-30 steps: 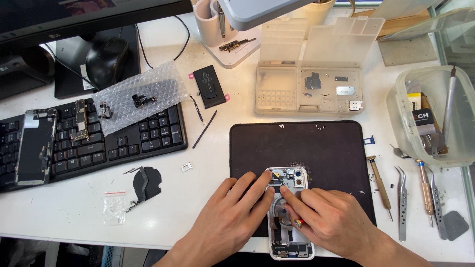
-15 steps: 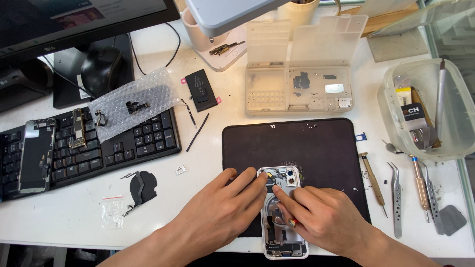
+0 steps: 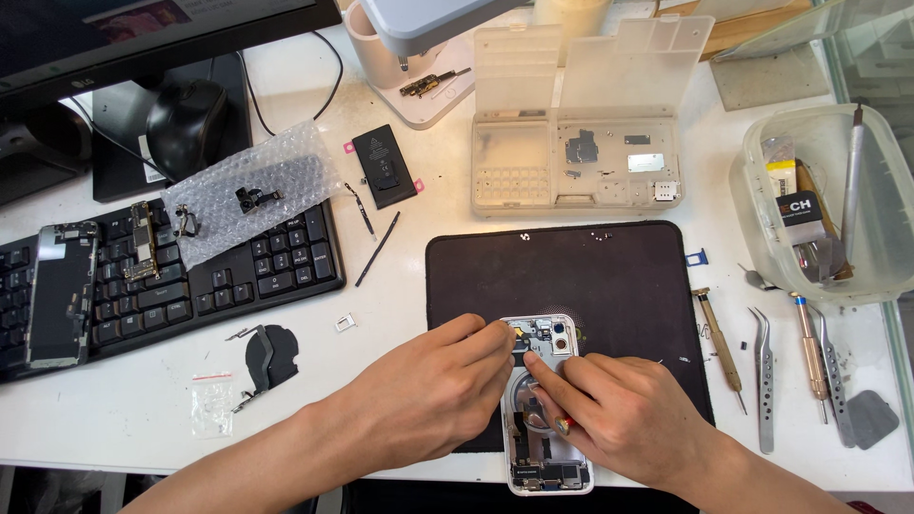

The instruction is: The person works on a disassembled smartphone, using a precision screwdriver to adjust internal components and connectors. They handle small parts and tools on a workbench with a keyboard and monitor nearby.

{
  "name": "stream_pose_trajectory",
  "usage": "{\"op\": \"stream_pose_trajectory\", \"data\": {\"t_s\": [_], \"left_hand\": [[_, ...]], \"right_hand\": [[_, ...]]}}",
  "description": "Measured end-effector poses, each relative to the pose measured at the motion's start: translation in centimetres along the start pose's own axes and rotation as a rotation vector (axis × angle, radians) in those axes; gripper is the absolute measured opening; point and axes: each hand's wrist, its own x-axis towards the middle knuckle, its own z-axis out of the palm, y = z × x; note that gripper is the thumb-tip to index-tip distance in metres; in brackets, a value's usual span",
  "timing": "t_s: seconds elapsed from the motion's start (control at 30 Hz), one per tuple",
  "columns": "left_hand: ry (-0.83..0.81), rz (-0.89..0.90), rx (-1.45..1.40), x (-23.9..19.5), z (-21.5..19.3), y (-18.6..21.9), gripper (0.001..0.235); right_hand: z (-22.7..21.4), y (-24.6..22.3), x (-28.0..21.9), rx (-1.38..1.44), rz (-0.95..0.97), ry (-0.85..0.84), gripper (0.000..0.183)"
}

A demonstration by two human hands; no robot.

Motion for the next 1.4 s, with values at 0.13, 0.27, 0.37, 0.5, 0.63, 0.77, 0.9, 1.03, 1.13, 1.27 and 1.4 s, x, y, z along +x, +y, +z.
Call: {"op": "stream_pose_trajectory", "data": {"t_s": [0.13,0.27,0.37,0.5,0.63,0.77,0.9,1.03,1.13,1.27,1.4], "left_hand": [[0.095,-0.008,0.004,-0.2,0.3,-0.2,0.039],[0.066,-0.015,0.013,-0.3,0.6,-0.1,0.039],[0.069,-0.035,-0.009,-0.5,0.6,0.1,0.042],[0.08,-0.128,-0.112,-0.8,0.8,0.6,0.043],[0.141,-0.194,-0.123,-1.3,1.2,1.5,0.043],[0.141,-0.249,-0.069,-1.0,1.7,2.4,0.04],[0.154,-0.269,-0.017,-1.2,1.9,3.2,0.039],[0.164,-0.346,-0.057,-1.6,2.1,4.0,0.044],[0.2,-0.396,-0.118,-2.4,2.1,4.7,0.048],[0.259,-0.434,-0.18,-2.7,2.7,4.8,0.052],[0.312,-0.45,-0.188,-2.3,3.6,4.5,0.053]], "right_hand": [[-0.2,-0.1,0.2,-0.069,-0.03,-0.039,0.033],[-0.3,-0.1,0.3,-0.098,-0.054,-0.098,0.033],[-0.4,-0.1,0.3,-0.079,-0.043,-0.078,0.032],[-0.5,0.1,0.4,-0.026,0.039,-0.071,0.03],[-0.6,0.3,0.2,0.034,0.088,-0.047,0.032],[-0.8,0.4,0.1,0.029,0.06,-0.065,0.037],[-1.4,0.3,-0.3,0.042,0.014,-0.056,0.046],[-2.4,0.5,-0.7,0.002,-0.019,0.028,0.043],[-2.9,0.5,-1.2,-0.039,0.037,0.107,0.042],[-3.1,0.4,-1.9,-0.055,0.115,0.137,0.043],[-2.7,0.5,-2.6,-0.072,0.138,0.154,0.046]]}}
